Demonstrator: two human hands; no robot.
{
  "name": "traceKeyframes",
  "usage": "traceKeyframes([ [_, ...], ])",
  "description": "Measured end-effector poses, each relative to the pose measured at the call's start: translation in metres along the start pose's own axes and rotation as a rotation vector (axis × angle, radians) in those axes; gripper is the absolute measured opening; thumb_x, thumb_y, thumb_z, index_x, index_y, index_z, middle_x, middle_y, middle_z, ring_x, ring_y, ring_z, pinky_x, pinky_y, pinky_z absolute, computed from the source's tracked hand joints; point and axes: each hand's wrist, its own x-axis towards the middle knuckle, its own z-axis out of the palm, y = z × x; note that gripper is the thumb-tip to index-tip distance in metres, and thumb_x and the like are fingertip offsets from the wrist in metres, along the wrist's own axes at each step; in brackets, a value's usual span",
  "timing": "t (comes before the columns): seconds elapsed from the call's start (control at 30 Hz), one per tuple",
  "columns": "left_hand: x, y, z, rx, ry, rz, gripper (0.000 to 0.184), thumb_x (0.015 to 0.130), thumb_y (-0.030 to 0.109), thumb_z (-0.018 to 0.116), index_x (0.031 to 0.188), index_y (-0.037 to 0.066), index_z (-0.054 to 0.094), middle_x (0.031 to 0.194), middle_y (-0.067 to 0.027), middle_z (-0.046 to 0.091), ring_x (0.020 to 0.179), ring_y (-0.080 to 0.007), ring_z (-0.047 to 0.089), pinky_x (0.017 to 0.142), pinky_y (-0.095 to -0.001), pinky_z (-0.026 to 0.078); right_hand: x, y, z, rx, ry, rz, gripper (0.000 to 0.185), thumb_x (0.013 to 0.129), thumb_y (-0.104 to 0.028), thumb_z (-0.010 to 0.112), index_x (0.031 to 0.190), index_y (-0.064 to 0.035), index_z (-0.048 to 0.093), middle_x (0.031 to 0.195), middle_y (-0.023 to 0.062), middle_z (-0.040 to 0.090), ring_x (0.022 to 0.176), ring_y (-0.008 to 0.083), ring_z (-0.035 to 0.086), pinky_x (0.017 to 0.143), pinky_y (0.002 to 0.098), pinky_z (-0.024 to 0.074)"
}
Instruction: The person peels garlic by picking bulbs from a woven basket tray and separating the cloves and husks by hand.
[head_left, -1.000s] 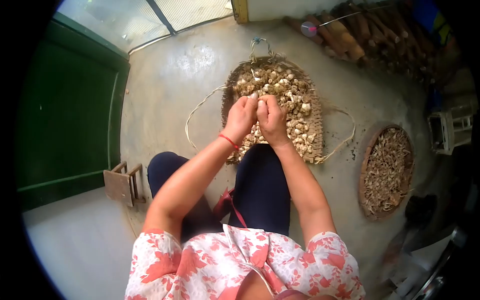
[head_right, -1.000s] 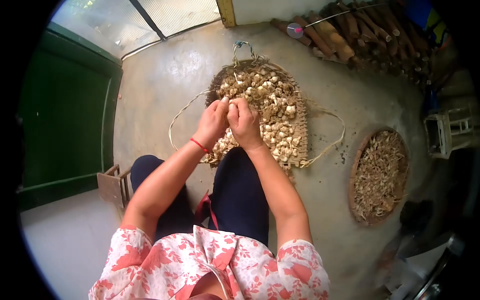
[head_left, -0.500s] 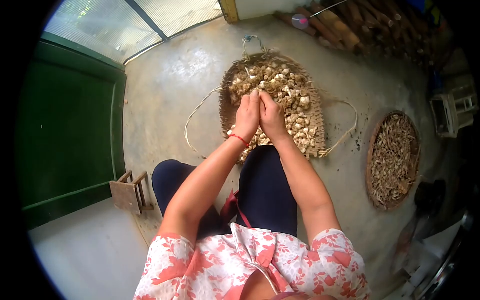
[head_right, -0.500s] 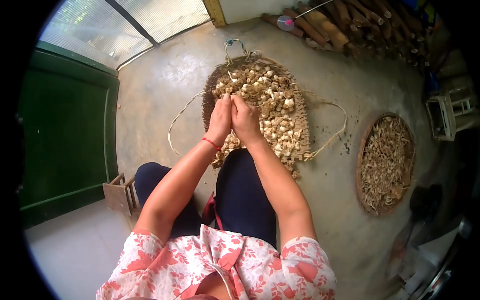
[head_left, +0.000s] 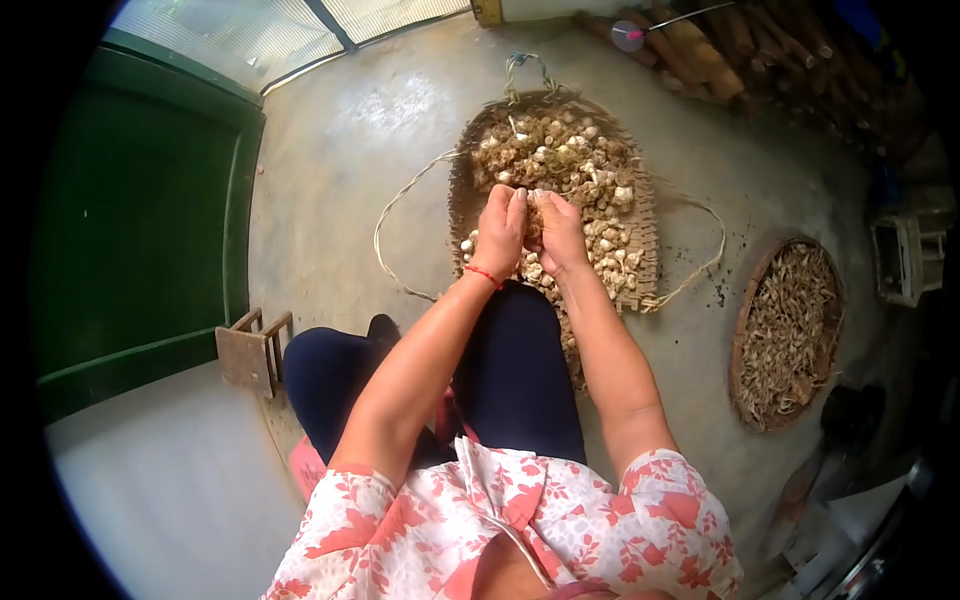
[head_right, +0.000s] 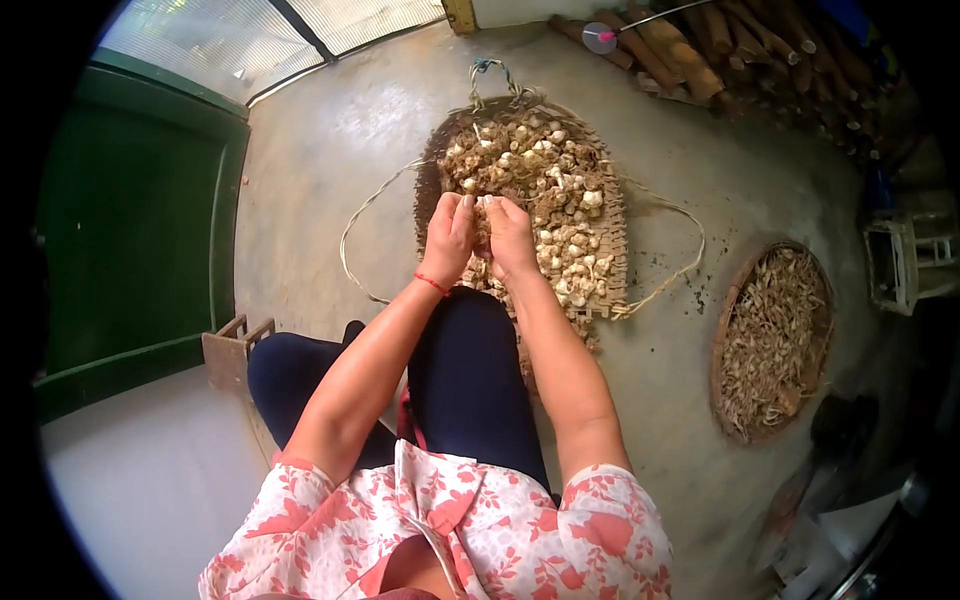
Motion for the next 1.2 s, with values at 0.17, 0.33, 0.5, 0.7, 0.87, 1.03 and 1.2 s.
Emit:
traceKeyframes([
  [0.17, -0.004, 0.039, -0.008, -0.289, -0.091, -0.525, 0.039, 0.096, 0.044, 0.041, 0.073, 0.012, 0.042, 0.052, 0.0033, 0.036, 0.036, -0.0104, 0.029, 0.036, -0.0263, 0.023, -0.006, -0.002, 0.001, -0.258, -0.044, -0.078, 0.033, 0.092, -0.040, 0.054, 0.093, -0.0068, 0.053, 0.072, 0.0002, 0.052, 0.048, 0.0080, 0.044, 0.042, 0.0240, 0.0354],
  [0.33, -0.006, 0.029, -0.003, -0.453, -0.175, -0.752, 0.044, 0.096, 0.047, 0.035, 0.063, 0.018, 0.038, 0.047, 0.0055, 0.029, 0.036, -0.0098, 0.020, 0.037, -0.0268, 0.014, -0.014, 0.002, -0.005, -0.646, -0.057, -0.453, 0.029, 0.090, -0.032, 0.059, 0.093, -0.0035, 0.055, 0.071, 0.0054, 0.059, 0.061, 0.0097, 0.053, 0.052, 0.0258, 0.0413],
  [0.5, -0.023, 0.000, 0.007, -0.418, -0.167, -0.705, 0.036, 0.096, 0.045, 0.037, 0.074, 0.017, 0.040, 0.048, 0.0051, 0.028, 0.037, -0.0088, 0.021, 0.037, -0.0253, 0.014, -0.007, 0.035, -0.031, -0.315, -0.063, -0.394, 0.016, 0.096, -0.020, 0.050, 0.093, -0.0046, 0.055, 0.079, 0.0004, 0.055, 0.058, 0.0049, 0.045, 0.050, 0.0207, 0.0397],
  [0.7, -0.007, -0.024, 0.019, 0.030, -0.293, -0.568, 0.036, 0.094, 0.042, 0.044, 0.088, 0.007, 0.044, 0.055, -0.0048, 0.047, 0.042, -0.0191, 0.047, 0.038, -0.0341, 0.037, -0.014, 0.042, -0.054, 0.160, 0.052, 0.092, 0.014, 0.094, -0.018, 0.052, 0.092, -0.0044, 0.054, 0.070, -0.0014, 0.054, 0.066, 0.0060, 0.049, 0.047, 0.0187, 0.0380],
  [0.87, -0.011, -0.033, 0.034, 0.922, -0.256, -0.107, 0.043, 0.089, 0.038, 0.051, 0.100, -0.004, 0.047, 0.082, -0.0267, 0.064, 0.078, -0.0400, 0.063, 0.069, -0.0473, 0.049, 0.014, 0.086, -0.074, -0.080, 0.265, 0.123, 0.020, 0.094, -0.014, 0.044, 0.075, -0.0102, 0.050, 0.062, -0.0010, 0.047, 0.048, 0.0079, 0.037, 0.040, 0.0225, 0.0304],
  [1.03, -0.003, -0.036, 0.014, 1.019, -0.248, -0.290, 0.045, 0.089, 0.039, 0.051, 0.107, -0.003, 0.046, 0.088, -0.0245, 0.064, 0.087, -0.0392, 0.063, 0.076, -0.0473, 0.048, 0.021, 0.067, -0.095, -1.267, 0.221, 0.152, 0.018, 0.092, -0.012, 0.046, 0.077, -0.0044, 0.051, 0.064, 0.0042, 0.048, 0.051, 0.0115, 0.042, 0.047, 0.0282, 0.0413],
  [1.2, 0.004, -0.061, -0.011, 0.873, -0.092, -0.453, 0.046, 0.086, 0.035, 0.059, 0.106, -0.004, 0.045, 0.097, -0.0278, 0.062, 0.095, -0.0409, 0.059, 0.080, -0.0466, 0.047, 0.017, 0.064, -0.113, -1.354, 0.119, 0.112, 0.012, 0.091, -0.007, 0.046, 0.086, -0.0001, 0.055, 0.075, 0.0094, 0.058, 0.060, 0.0137, 0.057, 0.055, 0.0305, 0.0508],
])
